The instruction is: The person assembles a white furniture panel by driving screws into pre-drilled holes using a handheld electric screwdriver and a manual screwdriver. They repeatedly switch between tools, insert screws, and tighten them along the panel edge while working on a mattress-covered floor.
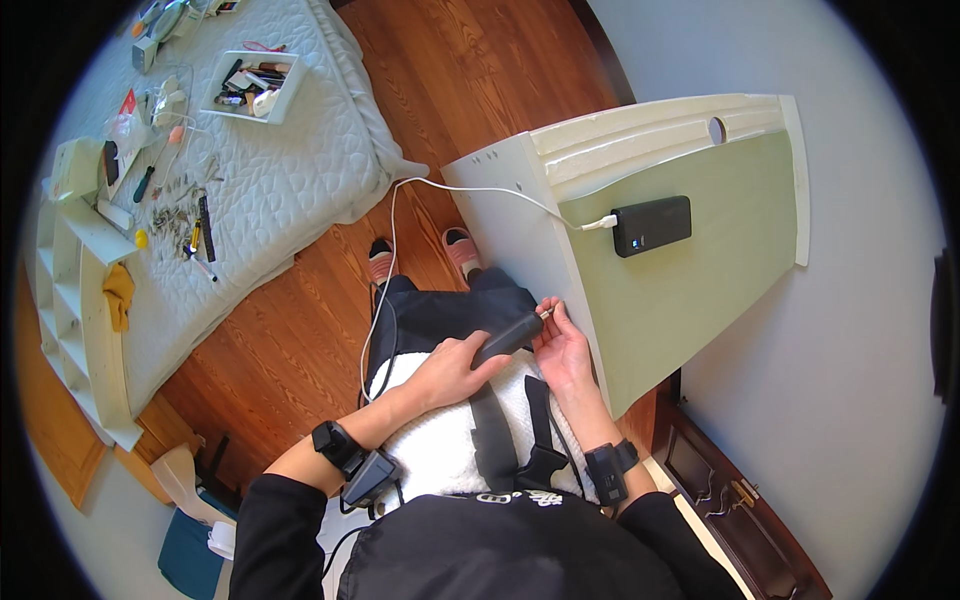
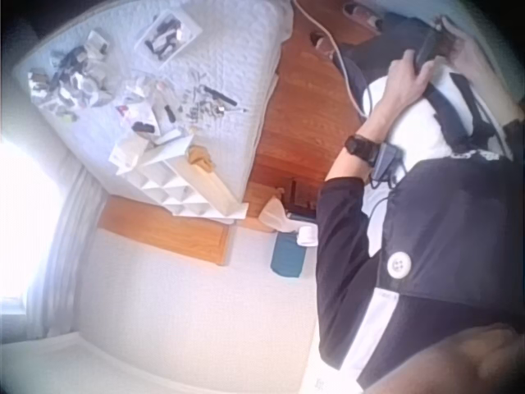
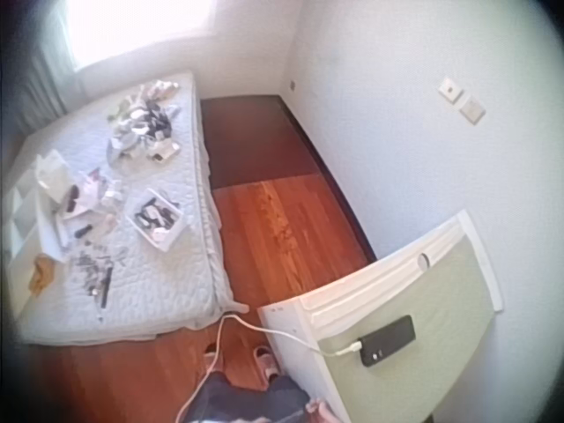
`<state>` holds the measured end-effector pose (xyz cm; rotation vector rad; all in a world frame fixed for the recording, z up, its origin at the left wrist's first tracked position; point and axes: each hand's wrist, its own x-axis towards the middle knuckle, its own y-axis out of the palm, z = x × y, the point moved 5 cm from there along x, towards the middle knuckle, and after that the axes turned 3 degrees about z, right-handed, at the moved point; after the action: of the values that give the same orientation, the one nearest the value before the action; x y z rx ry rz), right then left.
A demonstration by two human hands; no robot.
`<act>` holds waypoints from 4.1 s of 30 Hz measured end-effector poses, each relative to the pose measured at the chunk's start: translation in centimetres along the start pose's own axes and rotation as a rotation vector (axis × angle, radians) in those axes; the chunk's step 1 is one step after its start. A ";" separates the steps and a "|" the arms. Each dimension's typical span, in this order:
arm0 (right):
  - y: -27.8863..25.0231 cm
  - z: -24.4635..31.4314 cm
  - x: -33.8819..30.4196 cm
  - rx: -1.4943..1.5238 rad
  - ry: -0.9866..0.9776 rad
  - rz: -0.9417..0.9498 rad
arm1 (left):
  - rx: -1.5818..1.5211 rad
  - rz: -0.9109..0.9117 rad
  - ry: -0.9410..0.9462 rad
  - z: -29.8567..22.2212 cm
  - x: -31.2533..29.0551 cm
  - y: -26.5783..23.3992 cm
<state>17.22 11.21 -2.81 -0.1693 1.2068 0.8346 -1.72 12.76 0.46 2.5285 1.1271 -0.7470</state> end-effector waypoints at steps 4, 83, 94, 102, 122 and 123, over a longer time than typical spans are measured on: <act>0.1 0.1 -0.2 -0.012 0.001 0.022 | 0.009 0.004 -0.005 0.1 0.1 0.1; 4.0 -0.9 -2.4 -0.371 0.186 0.257 | -0.156 0.149 -0.092 0.6 0.1 -0.4; 4.6 -0.8 -2.2 -0.353 0.157 0.290 | -0.139 0.141 -0.087 0.7 0.4 -0.8; 4.4 -0.9 -2.2 -0.354 0.166 0.278 | -0.171 0.154 -0.098 0.8 0.4 -0.7; 4.5 -0.8 -2.3 -0.367 0.140 0.269 | -0.668 0.374 -0.188 2.6 -0.3 -0.2; 4.5 -0.8 -2.3 -0.366 0.141 0.267 | -0.647 0.377 -0.202 2.6 -0.3 -0.1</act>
<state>13.48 12.79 0.25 -0.3749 1.2151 1.2942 -2.86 11.50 -1.57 1.9733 0.6512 -0.4305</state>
